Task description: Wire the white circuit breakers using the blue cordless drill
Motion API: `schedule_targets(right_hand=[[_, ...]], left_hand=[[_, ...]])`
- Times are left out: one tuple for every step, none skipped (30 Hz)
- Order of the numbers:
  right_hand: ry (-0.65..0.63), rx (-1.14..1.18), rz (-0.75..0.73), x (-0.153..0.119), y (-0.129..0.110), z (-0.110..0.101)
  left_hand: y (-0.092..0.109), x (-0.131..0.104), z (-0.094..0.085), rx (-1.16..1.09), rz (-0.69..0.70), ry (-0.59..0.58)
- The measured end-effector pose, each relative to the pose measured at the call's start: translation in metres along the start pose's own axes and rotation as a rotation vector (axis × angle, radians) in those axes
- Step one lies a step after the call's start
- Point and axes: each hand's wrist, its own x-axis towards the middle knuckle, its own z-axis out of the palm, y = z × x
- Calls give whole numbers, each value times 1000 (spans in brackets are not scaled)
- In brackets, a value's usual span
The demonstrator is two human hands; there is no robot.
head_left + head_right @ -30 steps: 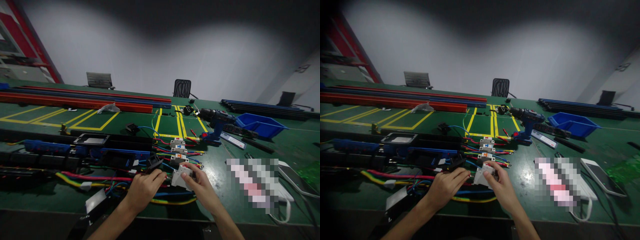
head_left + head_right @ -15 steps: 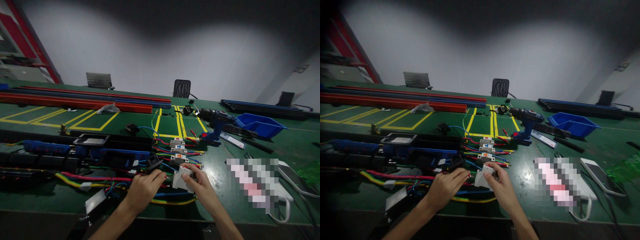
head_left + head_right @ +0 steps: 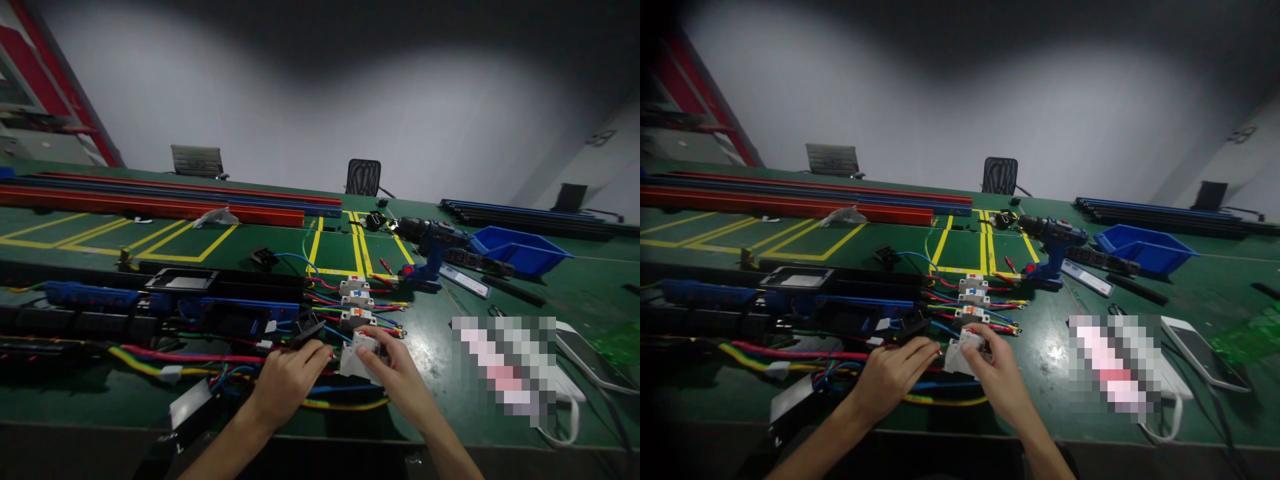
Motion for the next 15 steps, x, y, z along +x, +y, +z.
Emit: schedule_targets(right_hand=[[-2, -3, 1, 0, -2, 0], [-4, -4, 6, -1, -4, 1], [-7, -2, 13, -1, -5, 2], [-12, 2, 20, -1, -6, 4], [-16, 8, 24, -1, -8, 5], [-19, 14, 25, -1, -9, 6], [-17, 17, 23, -1, -9, 7], [-15, 18, 20, -1, -10, 9], [-14, 17, 17, -1, -11, 9], [-16, 14, 17, -1, -12, 10], [-20, 9, 17, -1, -12, 10], [-26, 4, 17, -1, -12, 10], [-29, -1, 16, -1, -12, 10], [-31, -6, 12, -1, -12, 10], [-30, -11, 6, -1, -12, 10]], left_hand=[[0, 0, 0, 0, 2, -1], [0, -1, 1, -1, 4, -2], [0, -1, 1, -4, 5, -6], [0, -1, 1, -8, 4, -8], [0, -2, 2, -13, 4, -10], [-1, -2, 2, -16, 4, -12], [-1, -2, 2, -14, 4, -10], [-1, -3, 3, -11, 6, -8], [-1, -3, 3, -4, 8, -7], [-1, -3, 4, 2, 8, -5], [-1, -3, 4, 8, 8, -4], [0, -3, 4, 11, 7, -4], [0, -3, 4, 12, 7, -4], [0, -3, 5, 13, 8, -6], [0, -4, 5, 15, 10, -9]])
